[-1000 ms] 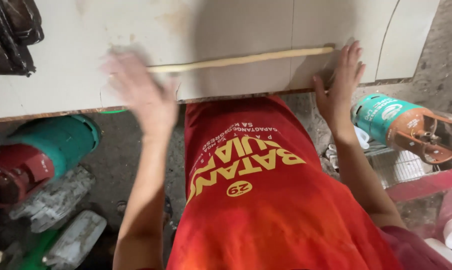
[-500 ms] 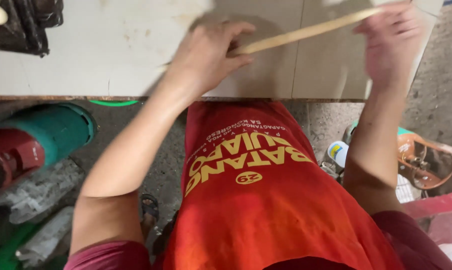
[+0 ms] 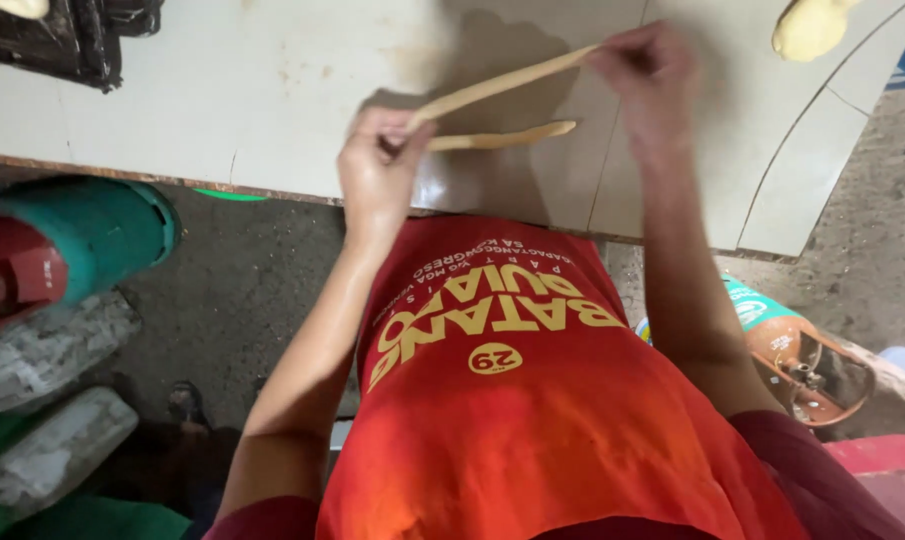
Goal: Rolling pieces of dough into ropes, twisting them into shapes, and placing them on a baking sheet.
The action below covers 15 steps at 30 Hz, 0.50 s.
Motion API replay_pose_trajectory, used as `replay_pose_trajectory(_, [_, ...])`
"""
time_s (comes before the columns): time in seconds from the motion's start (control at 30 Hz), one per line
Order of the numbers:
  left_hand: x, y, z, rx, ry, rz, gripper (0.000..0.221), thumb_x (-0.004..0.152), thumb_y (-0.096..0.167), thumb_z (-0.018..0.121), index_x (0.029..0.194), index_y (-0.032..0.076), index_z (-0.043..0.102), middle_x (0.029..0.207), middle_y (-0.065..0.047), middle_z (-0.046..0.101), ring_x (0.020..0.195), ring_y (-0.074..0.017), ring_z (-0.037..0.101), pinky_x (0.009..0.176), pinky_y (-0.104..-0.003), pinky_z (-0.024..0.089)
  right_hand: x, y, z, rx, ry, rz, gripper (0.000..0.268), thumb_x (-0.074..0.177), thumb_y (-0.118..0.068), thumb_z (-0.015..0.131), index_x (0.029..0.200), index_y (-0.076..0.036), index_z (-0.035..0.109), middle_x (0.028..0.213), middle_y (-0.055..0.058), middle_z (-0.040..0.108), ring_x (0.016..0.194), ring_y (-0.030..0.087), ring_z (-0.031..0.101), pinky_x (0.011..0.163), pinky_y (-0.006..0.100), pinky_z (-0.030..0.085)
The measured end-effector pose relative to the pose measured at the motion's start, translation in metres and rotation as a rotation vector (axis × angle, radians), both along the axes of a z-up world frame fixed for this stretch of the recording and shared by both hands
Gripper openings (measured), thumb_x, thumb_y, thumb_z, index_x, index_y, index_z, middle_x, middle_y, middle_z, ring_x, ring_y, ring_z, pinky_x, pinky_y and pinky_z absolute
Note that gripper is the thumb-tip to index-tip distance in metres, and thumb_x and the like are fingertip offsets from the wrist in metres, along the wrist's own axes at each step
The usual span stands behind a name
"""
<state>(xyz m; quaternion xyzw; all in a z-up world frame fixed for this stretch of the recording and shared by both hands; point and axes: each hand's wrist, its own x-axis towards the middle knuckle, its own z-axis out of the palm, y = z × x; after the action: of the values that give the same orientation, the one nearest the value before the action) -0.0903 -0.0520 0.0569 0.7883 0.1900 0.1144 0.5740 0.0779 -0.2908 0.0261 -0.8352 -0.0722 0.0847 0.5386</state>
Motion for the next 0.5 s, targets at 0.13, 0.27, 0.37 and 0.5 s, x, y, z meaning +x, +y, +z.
replay_pose_trajectory(0.13, [-0.011,0.007,-0.025,0.169,0.171,0.318,0.011,0.091,0.027,0.07,0.09,0.016,0.066,0.083,0.003,0.067,0.084,-0.0155,0.049,0.07,-0.028,0.042,-0.016,0.028,-0.013,-0.115,-0.03,0.055,0.011,0.086,-0.005,0.082,0.089,-0.011,0.072,0.083,0.001,0.074,0.075,0.008,0.068,0.07,0.02,0.056])
replay_pose_trajectory(0.27, [-0.006,0.005,-0.053,0.259,0.132,0.402,0.016,0.089,0.022,0.074,0.098,0.012,0.066,0.078,0.0,0.065,0.078,-0.0161,0.048,0.069,-0.029,0.042,-0.028,0.022,-0.047,-0.294,-0.473,0.211,0.016,0.085,0.003,0.082,0.085,-0.005,0.068,0.086,0.008,0.061,0.082,0.024,0.059,0.07,0.037,0.048])
replay_pose_trajectory(0.37, [-0.002,0.003,-0.063,0.417,0.084,0.417,0.019,0.092,0.023,0.071,0.105,0.013,0.061,0.077,0.002,0.063,0.073,-0.0146,0.046,0.072,-0.029,0.036,-0.059,0.038,-0.041,-0.745,-0.575,0.36,0.052,0.11,-0.02,0.066,0.151,-0.003,0.039,0.155,0.021,0.027,0.143,0.042,0.032,0.111,0.057,0.041])
replay_pose_trajectory(0.5, [0.01,0.005,-0.072,0.532,0.117,0.418,0.014,0.095,0.026,0.066,0.104,0.017,0.061,0.079,0.003,0.061,0.076,-0.016,0.043,0.074,-0.03,0.035,-0.095,0.079,-0.037,-0.641,-0.299,0.781,0.071,0.105,-0.035,0.036,0.158,-0.003,0.002,0.164,0.016,-0.006,0.154,0.032,-0.004,0.13,0.05,0.002])
